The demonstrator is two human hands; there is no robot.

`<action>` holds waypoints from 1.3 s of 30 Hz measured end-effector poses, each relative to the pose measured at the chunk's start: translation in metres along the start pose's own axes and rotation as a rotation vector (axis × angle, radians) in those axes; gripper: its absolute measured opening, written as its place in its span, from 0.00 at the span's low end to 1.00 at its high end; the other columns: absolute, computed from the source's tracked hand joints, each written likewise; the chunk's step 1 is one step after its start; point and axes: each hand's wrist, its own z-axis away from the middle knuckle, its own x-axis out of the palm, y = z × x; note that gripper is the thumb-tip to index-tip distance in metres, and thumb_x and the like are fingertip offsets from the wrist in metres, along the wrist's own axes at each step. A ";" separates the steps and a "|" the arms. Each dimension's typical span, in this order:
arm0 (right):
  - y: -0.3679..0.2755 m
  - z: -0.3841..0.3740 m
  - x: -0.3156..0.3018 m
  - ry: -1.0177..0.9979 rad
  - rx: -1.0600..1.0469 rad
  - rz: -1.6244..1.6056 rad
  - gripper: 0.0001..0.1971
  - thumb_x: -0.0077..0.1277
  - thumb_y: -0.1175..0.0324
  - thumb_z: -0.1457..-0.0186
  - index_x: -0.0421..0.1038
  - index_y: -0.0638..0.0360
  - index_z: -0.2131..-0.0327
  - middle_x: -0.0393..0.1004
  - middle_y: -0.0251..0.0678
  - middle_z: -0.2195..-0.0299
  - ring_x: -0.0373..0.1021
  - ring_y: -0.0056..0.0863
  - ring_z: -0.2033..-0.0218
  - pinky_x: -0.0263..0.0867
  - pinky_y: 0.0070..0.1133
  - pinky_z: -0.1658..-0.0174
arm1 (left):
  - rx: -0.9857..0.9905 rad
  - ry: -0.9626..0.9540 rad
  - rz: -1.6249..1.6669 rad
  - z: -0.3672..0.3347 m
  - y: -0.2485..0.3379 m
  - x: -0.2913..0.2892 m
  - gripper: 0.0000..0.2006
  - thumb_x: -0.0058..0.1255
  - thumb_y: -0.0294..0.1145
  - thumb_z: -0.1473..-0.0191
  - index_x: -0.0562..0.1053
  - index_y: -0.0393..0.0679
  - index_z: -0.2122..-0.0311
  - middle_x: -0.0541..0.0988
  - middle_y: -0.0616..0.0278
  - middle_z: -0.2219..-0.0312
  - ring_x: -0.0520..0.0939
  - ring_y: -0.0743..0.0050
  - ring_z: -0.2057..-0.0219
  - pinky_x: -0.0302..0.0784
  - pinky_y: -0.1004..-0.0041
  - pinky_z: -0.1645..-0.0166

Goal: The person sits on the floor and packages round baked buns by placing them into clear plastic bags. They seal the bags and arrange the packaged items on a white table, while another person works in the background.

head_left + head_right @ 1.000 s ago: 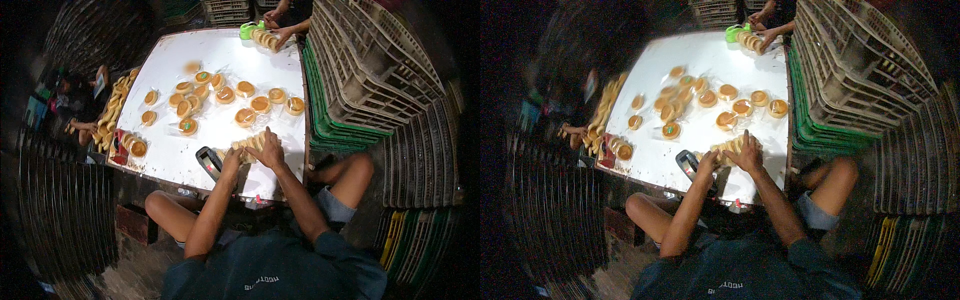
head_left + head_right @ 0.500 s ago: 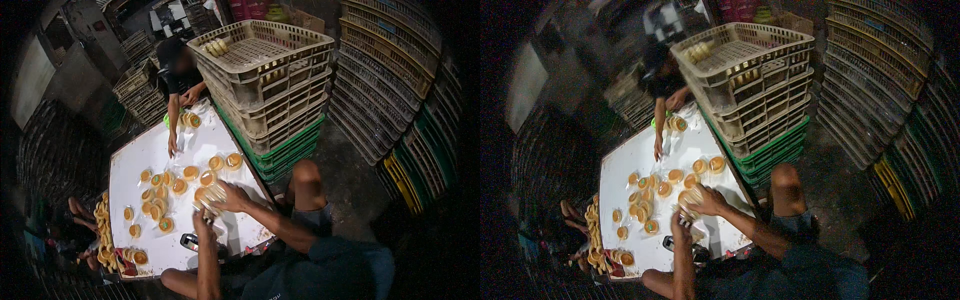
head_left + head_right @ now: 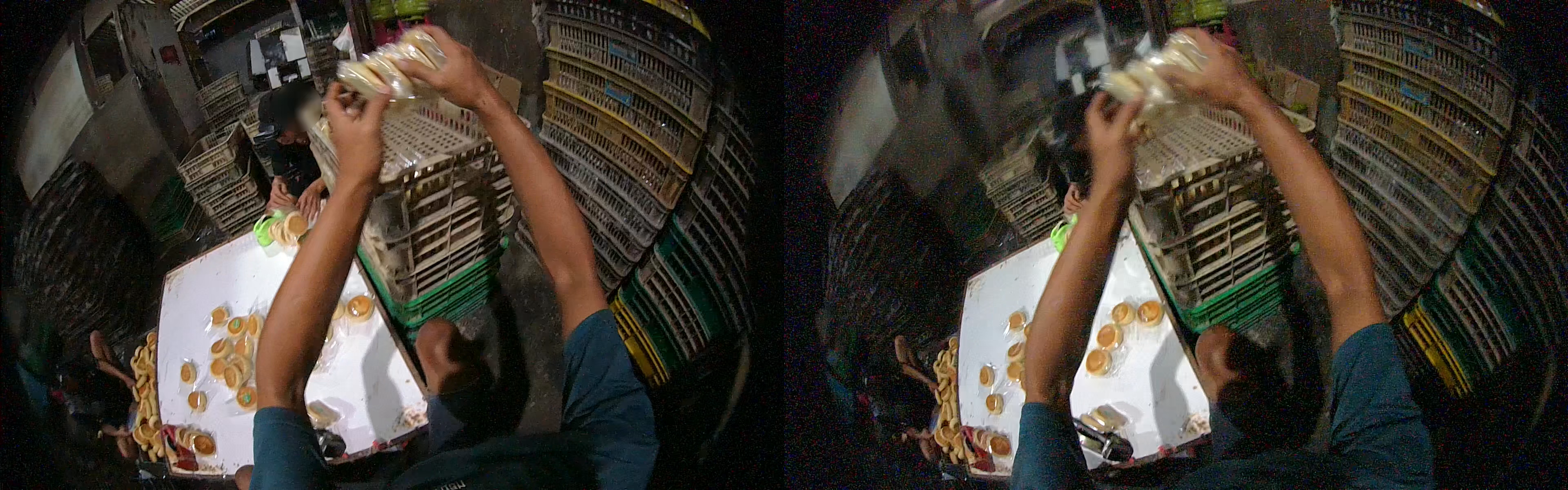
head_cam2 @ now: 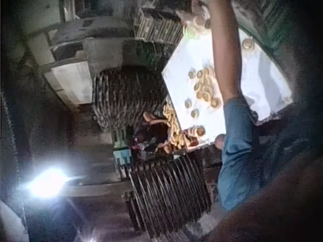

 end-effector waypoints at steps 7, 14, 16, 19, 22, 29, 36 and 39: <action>0.131 0.037 -0.026 -1.042 0.558 0.381 0.58 0.34 0.13 0.62 0.70 0.59 0.46 0.70 0.52 0.47 0.68 0.43 0.47 0.65 0.36 0.47 | -0.337 -0.685 -0.716 -0.032 -0.071 0.024 0.32 0.54 0.56 0.45 0.72 0.32 0.51 0.78 0.44 0.57 0.79 0.62 0.53 0.77 0.68 0.53; 0.150 0.022 0.016 -0.931 0.432 0.612 0.54 0.37 0.16 0.59 0.78 0.65 0.57 0.78 0.52 0.63 0.76 0.44 0.60 0.69 0.40 0.58 | -0.091 -0.495 -0.459 0.059 0.039 -0.078 0.26 0.58 0.36 0.45 0.67 0.36 0.44 0.75 0.51 0.51 0.76 0.66 0.48 0.72 0.68 0.46; 0.141 0.026 0.037 -1.009 0.313 0.386 0.55 0.37 0.17 0.59 0.72 0.64 0.49 0.70 0.53 0.51 0.68 0.46 0.49 0.63 0.41 0.48 | -0.059 -0.423 -0.616 0.111 0.068 -0.139 0.28 0.58 0.30 0.47 0.65 0.35 0.42 0.74 0.51 0.50 0.74 0.65 0.46 0.69 0.69 0.43; 0.119 0.023 0.089 -1.235 0.243 0.299 0.56 0.38 0.18 0.57 0.64 0.61 0.41 0.61 0.53 0.40 0.59 0.47 0.39 0.59 0.40 0.41 | -0.356 -0.042 -0.639 0.219 0.124 -0.242 0.27 0.55 0.27 0.45 0.63 0.34 0.41 0.76 0.50 0.53 0.77 0.62 0.51 0.71 0.66 0.45; 0.111 0.018 0.097 -1.415 0.447 0.253 0.51 0.41 0.21 0.55 0.69 0.60 0.44 0.68 0.51 0.45 0.66 0.45 0.45 0.63 0.39 0.45 | -0.479 0.371 -0.901 0.342 0.179 -0.324 0.23 0.49 0.26 0.41 0.64 0.34 0.41 0.77 0.52 0.56 0.78 0.65 0.54 0.73 0.70 0.49; 0.123 0.030 0.069 -1.308 0.437 0.394 0.47 0.42 0.24 0.52 0.74 0.62 0.50 0.74 0.49 0.51 0.70 0.44 0.48 0.64 0.39 0.46 | -0.489 0.887 -1.059 0.494 0.256 -0.332 0.20 0.43 0.38 0.34 0.65 0.32 0.45 0.78 0.45 0.55 0.79 0.59 0.60 0.76 0.65 0.57; 0.090 0.028 0.109 -1.269 0.528 0.437 0.50 0.35 0.22 0.49 0.66 0.61 0.42 0.68 0.50 0.45 0.66 0.41 0.53 0.59 0.36 0.44 | -0.524 1.014 -0.912 0.537 0.248 -0.365 0.20 0.46 0.36 0.36 0.67 0.38 0.43 0.76 0.55 0.54 0.76 0.70 0.54 0.72 0.70 0.50; 0.113 0.040 0.065 -1.230 0.526 0.387 0.44 0.35 0.30 0.43 0.58 0.58 0.37 0.56 0.43 0.37 0.53 0.36 0.40 0.49 0.32 0.37 | -0.543 0.935 -0.930 0.543 0.231 -0.378 0.20 0.50 0.36 0.38 0.67 0.38 0.43 0.76 0.58 0.55 0.75 0.71 0.53 0.69 0.73 0.47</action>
